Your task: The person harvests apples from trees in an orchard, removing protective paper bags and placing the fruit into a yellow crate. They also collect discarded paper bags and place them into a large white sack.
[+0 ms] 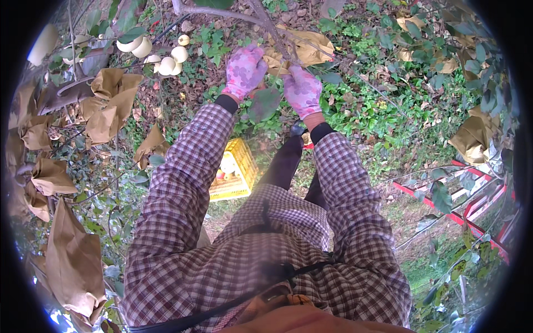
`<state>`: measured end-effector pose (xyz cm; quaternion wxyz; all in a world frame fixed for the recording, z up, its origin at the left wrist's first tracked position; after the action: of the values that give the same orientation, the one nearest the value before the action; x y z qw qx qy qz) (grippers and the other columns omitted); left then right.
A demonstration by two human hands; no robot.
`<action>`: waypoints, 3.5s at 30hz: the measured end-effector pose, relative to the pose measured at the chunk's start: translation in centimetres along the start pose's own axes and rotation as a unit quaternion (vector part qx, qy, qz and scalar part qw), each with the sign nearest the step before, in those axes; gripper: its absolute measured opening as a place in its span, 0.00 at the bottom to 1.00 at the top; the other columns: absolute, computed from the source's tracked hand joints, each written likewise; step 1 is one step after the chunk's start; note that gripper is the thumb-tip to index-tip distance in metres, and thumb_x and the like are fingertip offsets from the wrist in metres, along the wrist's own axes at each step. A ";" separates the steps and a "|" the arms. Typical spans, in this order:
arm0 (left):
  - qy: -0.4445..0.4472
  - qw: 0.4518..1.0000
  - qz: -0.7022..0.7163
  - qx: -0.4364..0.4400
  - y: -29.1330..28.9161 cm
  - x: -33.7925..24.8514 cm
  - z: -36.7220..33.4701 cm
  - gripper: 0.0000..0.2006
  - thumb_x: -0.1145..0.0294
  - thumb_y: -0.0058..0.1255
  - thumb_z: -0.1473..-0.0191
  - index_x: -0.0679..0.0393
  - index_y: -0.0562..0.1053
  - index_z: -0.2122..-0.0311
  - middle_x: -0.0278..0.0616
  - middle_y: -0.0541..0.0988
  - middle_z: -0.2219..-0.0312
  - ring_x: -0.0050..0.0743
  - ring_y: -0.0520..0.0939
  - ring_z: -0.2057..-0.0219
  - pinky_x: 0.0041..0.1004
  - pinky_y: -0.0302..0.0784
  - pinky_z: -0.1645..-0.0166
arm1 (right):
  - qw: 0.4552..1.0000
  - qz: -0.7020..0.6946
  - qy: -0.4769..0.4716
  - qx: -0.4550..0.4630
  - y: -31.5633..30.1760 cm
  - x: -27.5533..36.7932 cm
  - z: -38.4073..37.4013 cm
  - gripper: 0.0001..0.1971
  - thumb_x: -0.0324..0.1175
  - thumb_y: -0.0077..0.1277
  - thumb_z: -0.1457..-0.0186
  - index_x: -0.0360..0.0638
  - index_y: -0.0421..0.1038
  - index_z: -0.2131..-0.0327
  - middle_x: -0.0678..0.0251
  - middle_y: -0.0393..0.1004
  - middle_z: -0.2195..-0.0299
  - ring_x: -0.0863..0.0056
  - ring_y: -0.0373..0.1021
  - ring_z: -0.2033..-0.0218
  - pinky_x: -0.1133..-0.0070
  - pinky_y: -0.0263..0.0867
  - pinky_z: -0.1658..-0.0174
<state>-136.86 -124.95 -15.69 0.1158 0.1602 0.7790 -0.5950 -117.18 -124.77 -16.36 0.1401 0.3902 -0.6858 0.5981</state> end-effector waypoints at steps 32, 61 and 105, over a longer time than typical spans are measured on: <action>0.092 0.981 -0.109 0.128 0.5 -3.6 -0.8 0.14 0.61 0.51 0.44 0.49 0.79 0.55 0.36 0.81 0.58 0.38 0.81 0.54 0.40 0.80 0.56 | 0.999 0.009 0.035 0.013 -1.5 0.6 -0.5 0.18 0.32 0.53 0.45 0.55 0.74 0.50 0.61 0.79 0.62 0.57 0.78 0.67 0.65 0.72 0.64; -0.184 0.974 0.094 0.095 1.3 6.5 1.4 0.19 0.60 0.60 0.49 0.63 0.77 0.55 0.57 0.82 0.61 0.59 0.82 0.55 0.45 0.77 0.50 | 0.972 -0.157 0.146 -0.091 -0.1 -2.8 3.2 0.11 0.27 0.59 0.44 0.38 0.78 0.57 0.60 0.80 0.67 0.69 0.78 0.68 0.74 0.72 0.61; -0.431 0.793 0.242 0.357 12.2 1.3 11.2 0.17 0.70 0.61 0.50 0.60 0.78 0.53 0.46 0.83 0.60 0.34 0.83 0.63 0.33 0.79 0.56 | 0.868 -0.054 0.405 0.281 5.3 -7.4 8.2 0.20 0.46 0.58 0.52 0.45 0.79 0.58 0.53 0.80 0.57 0.55 0.77 0.54 0.65 0.73 0.53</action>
<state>-133.48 -132.67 -30.04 0.5143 0.1002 0.3168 -0.7907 -113.79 -129.82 -27.06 0.3216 0.1730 -0.3495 0.8628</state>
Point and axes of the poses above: each hand's wrist, its own z-axis away from the middle knuckle, its own y-axis out of the palm, x = y × z, the point moved 2 cm from there along -z, towards the middle knuckle
